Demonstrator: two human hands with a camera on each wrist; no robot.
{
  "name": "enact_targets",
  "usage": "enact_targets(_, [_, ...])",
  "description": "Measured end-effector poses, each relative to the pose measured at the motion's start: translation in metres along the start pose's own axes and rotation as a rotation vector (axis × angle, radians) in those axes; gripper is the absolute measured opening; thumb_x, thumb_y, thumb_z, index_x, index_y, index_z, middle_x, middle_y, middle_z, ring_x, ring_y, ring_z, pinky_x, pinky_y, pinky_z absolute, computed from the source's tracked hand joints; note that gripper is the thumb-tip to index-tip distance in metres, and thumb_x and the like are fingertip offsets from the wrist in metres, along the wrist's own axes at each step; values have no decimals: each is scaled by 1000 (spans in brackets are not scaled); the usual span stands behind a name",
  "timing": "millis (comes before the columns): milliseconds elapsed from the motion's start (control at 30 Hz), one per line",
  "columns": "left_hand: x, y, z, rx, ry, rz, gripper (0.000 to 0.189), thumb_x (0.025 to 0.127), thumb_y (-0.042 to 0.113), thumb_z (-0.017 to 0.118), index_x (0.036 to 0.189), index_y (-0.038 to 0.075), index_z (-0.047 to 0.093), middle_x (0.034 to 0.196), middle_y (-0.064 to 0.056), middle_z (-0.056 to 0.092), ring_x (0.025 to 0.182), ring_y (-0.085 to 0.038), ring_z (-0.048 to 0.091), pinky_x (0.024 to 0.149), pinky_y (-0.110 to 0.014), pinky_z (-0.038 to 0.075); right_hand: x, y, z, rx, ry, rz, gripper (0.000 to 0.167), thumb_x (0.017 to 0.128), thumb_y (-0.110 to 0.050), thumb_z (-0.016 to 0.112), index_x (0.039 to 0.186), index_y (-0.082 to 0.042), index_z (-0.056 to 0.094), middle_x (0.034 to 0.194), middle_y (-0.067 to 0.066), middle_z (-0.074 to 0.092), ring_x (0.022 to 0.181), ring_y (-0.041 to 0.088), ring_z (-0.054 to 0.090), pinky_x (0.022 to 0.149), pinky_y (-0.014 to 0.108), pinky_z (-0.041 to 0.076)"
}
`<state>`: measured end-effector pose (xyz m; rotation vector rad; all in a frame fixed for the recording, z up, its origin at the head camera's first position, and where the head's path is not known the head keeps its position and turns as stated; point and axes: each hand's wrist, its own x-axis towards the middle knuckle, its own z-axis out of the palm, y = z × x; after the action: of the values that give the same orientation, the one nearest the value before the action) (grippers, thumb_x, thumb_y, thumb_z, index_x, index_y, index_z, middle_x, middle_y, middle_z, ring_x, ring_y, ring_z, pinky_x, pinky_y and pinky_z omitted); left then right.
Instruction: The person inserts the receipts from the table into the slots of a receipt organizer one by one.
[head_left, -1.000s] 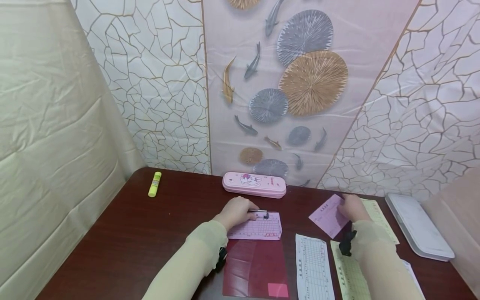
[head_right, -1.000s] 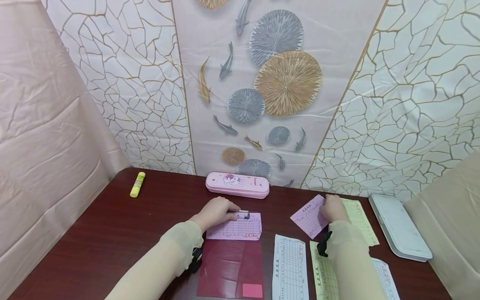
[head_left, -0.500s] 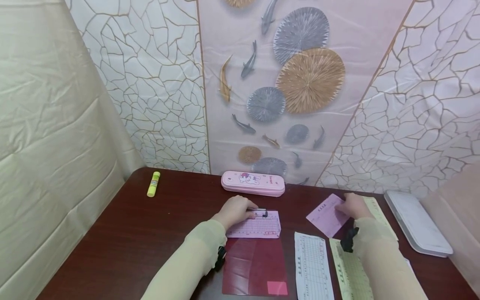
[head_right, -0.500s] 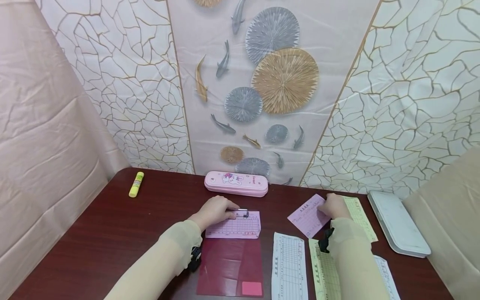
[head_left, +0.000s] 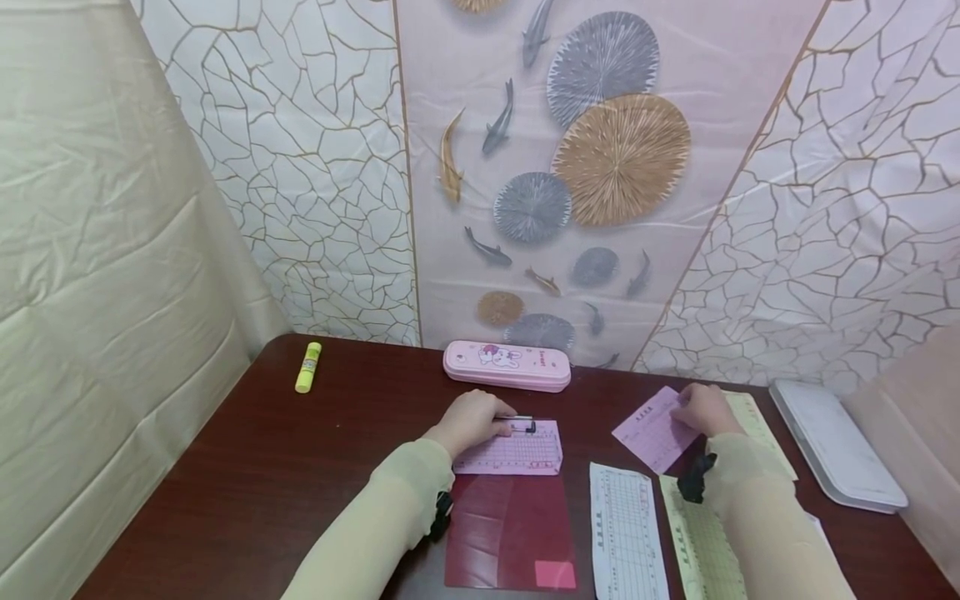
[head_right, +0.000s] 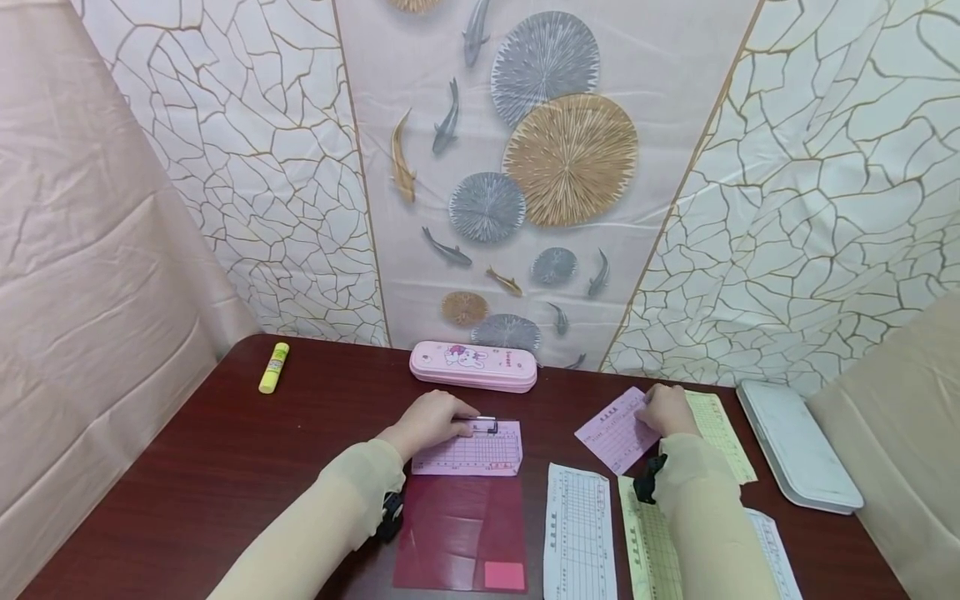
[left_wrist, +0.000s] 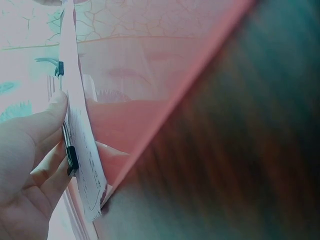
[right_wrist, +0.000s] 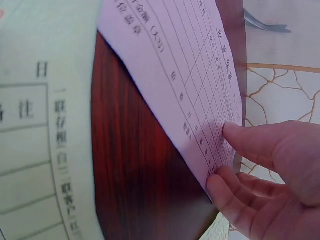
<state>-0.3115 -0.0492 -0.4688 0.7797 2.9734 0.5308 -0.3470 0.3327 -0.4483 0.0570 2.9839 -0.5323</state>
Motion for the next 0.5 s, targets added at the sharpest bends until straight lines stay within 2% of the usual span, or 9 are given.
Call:
enact_targets(167, [0, 1, -2, -4, 6, 3, 30, 84, 29, 72, 112, 20, 72, 106, 8, 71, 103, -12, 64, 91, -28, 48, 0, 0, 2, 67, -2, 47, 39, 80, -4, 66, 107, 21, 53, 92, 31, 60, 77, 33, 60, 66, 40, 53])
enact_targets(333, [0, 1, -2, 2, 1, -2, 30, 84, 30, 71, 112, 21, 72, 106, 8, 71, 104, -13, 64, 91, -28, 48, -4, 0, 3, 103, -20, 89, 43, 84, -7, 65, 112, 22, 50, 98, 34, 59, 81, 35, 61, 71, 43, 53])
enact_targets(500, [1, 1, -1, 9, -3, -5, 30, 84, 30, 71, 112, 21, 72, 106, 9, 71, 103, -13, 64, 91, -28, 48, -7, 4, 3, 103, -2, 74, 42, 84, -13, 67, 106, 19, 49, 91, 30, 59, 76, 32, 59, 63, 39, 52])
